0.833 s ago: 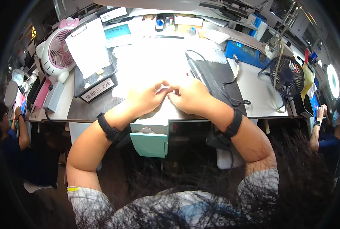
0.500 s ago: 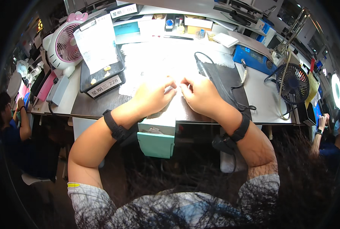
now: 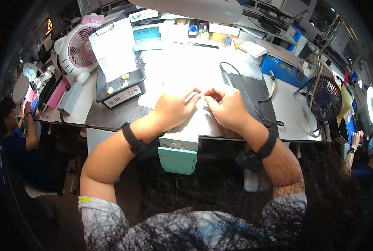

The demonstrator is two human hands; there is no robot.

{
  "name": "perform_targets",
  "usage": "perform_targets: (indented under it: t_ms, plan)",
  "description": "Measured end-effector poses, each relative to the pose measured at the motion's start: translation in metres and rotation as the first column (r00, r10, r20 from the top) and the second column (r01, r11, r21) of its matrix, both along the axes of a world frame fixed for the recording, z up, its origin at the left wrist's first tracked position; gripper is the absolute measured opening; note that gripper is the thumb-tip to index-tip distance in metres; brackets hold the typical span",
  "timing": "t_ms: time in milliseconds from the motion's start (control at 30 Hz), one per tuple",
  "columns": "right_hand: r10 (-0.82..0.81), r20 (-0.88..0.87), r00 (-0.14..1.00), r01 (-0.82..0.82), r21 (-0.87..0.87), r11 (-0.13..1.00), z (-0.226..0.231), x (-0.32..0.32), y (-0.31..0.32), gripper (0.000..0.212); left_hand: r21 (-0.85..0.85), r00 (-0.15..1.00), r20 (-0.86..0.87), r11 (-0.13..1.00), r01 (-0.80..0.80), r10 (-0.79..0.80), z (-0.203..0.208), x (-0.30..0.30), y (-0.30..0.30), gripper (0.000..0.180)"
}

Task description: Polishing small gold-colored components using a handheld rotary tool at a workshop bench.

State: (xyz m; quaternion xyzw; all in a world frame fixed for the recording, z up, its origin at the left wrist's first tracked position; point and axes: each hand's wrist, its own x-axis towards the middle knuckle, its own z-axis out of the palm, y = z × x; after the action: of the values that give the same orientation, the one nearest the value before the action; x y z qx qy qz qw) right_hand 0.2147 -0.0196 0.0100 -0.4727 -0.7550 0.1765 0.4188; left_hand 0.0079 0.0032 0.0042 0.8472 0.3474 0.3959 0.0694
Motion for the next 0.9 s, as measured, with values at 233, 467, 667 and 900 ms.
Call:
perform_targets:
  t_ms: [233, 467, 667, 900]
  plan:
    - [-0.005, -0.050, 0.999, 0.002, -0.057, 0.998, 0.003, -0.003, -0.002, 0.022, -0.036, 0.999, 0.010, 0.999, 0.033, -0.033, 0.000, -0.002, 0.000, 0.014]
    - [0.006, -0.107, 0.994, -0.008, -0.024, 1.000, 0.004, -0.001, -0.004, 0.023, 0.067, 0.996, -0.002, 0.994, 0.090, -0.091, 0.001, -0.002, 0.003, 0.017]
    - [-0.004, -0.216, 0.976, -0.031, -0.155, 0.987, 0.005, -0.001, -0.003, 0.018, -0.017, 0.992, 0.046, 0.993, 0.118, -0.117, 0.000, -0.005, 0.005, 0.018]
    - [0.023, -0.491, 0.871, -0.179, -0.273, 0.945, -0.005, 0.000, -0.001, 0.014, 0.023, 0.979, 0.142, 0.989, 0.143, -0.145, 0.003, 0.000, 0.005, 0.018]
